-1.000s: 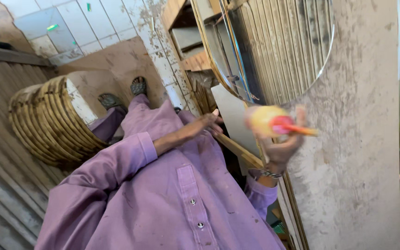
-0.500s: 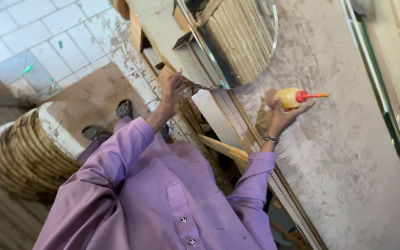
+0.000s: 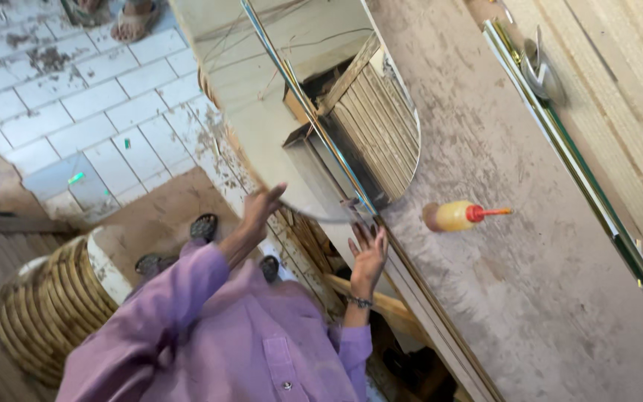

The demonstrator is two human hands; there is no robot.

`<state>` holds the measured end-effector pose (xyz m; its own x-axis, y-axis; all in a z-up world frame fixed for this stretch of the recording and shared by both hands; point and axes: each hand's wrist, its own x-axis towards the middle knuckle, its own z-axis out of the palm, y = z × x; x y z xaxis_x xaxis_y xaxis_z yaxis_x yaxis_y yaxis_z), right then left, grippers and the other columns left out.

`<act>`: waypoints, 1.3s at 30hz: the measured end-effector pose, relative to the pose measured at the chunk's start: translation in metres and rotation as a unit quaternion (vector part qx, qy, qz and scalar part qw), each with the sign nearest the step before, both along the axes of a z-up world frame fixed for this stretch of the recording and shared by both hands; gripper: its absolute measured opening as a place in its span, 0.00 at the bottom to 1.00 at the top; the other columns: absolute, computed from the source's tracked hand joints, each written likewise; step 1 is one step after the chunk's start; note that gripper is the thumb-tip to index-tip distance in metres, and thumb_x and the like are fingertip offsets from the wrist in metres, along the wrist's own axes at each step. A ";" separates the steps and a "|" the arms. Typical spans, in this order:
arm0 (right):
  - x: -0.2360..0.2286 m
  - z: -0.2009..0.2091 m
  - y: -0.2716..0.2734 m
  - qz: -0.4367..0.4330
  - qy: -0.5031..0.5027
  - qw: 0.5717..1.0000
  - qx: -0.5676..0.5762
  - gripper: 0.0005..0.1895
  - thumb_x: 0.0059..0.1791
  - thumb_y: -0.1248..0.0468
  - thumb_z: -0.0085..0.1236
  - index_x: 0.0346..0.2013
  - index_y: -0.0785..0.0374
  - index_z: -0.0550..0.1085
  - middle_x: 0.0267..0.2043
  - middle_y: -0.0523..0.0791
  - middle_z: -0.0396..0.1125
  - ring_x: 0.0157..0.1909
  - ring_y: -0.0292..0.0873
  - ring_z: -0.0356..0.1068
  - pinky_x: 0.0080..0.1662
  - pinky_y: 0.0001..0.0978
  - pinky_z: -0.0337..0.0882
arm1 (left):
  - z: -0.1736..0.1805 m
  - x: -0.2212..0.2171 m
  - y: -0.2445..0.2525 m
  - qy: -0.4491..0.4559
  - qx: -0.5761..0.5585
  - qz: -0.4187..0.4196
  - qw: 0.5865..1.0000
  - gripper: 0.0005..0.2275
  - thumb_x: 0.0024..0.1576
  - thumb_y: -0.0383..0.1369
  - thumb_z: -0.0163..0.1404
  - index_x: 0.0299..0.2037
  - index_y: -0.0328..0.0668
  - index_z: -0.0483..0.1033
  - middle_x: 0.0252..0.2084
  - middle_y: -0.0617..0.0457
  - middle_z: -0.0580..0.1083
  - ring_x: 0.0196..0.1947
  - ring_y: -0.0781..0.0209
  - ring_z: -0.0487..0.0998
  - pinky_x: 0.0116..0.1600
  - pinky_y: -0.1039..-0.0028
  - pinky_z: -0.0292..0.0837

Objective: The person applies glue from a squeeze bottle along the edges of a large circular mirror frame. They repeatedly reposition the mirror and continue applying glue to different sections of the frame.

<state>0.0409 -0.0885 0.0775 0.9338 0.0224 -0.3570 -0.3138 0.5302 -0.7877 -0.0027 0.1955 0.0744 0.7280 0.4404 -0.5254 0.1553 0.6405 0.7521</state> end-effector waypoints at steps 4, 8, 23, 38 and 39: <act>-0.007 -0.019 0.006 -0.019 -0.006 0.997 0.070 0.25 0.53 0.53 0.56 0.63 0.57 0.65 0.53 0.46 0.68 0.53 0.44 0.72 0.47 0.46 0.74 | 0.011 -0.074 0.070 0.025 0.025 -0.066 0.997 0.16 0.55 0.36 0.58 0.48 0.32 0.78 0.47 0.47 0.80 0.44 0.59 0.81 0.51 0.70 0.77; -0.006 -0.027 0.037 0.024 -0.019 0.999 0.017 0.17 0.53 0.59 0.62 0.52 0.65 0.72 0.48 0.43 0.70 0.54 0.42 0.72 0.51 0.39 0.73 | 0.019 -0.108 0.158 0.108 0.057 -0.136 0.983 0.15 0.53 0.33 0.58 0.44 0.25 0.79 0.39 0.45 0.81 0.37 0.56 0.80 0.45 0.68 0.75; -0.109 -0.040 0.180 -0.197 0.051 0.969 0.137 0.17 0.51 0.66 0.56 0.53 0.68 0.72 0.50 0.45 0.72 0.53 0.41 0.72 0.56 0.38 0.71 | -0.045 0.099 0.347 0.073 0.125 -0.424 0.894 0.14 0.57 0.36 0.64 0.35 0.32 0.73 0.30 0.54 0.72 0.28 0.64 0.69 0.37 0.71 0.66; -0.041 0.004 0.320 -0.244 0.010 0.958 0.151 0.19 0.56 0.59 0.55 0.59 0.65 0.70 0.55 0.45 0.69 0.57 0.41 0.69 0.58 0.41 0.68 | 0.012 0.050 0.190 -0.007 0.016 -0.173 0.985 0.29 0.58 0.43 0.53 0.68 0.43 0.60 0.56 0.46 0.73 0.48 0.49 0.77 0.47 0.59 0.76; -0.038 0.002 0.328 -0.244 0.009 0.957 0.156 0.19 0.56 0.59 0.55 0.60 0.63 0.69 0.55 0.43 0.68 0.57 0.40 0.69 0.59 0.41 0.68 | 0.012 0.039 0.178 -0.007 0.004 -0.167 0.986 0.29 0.59 0.43 0.53 0.68 0.42 0.61 0.59 0.45 0.73 0.51 0.49 0.78 0.50 0.59 0.77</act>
<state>0.0033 0.2393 0.0798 0.8539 -0.3075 -0.4200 0.0195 0.8252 -0.5646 0.0366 0.3731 0.0864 0.8403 0.1788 -0.5118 0.3466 0.5487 0.7608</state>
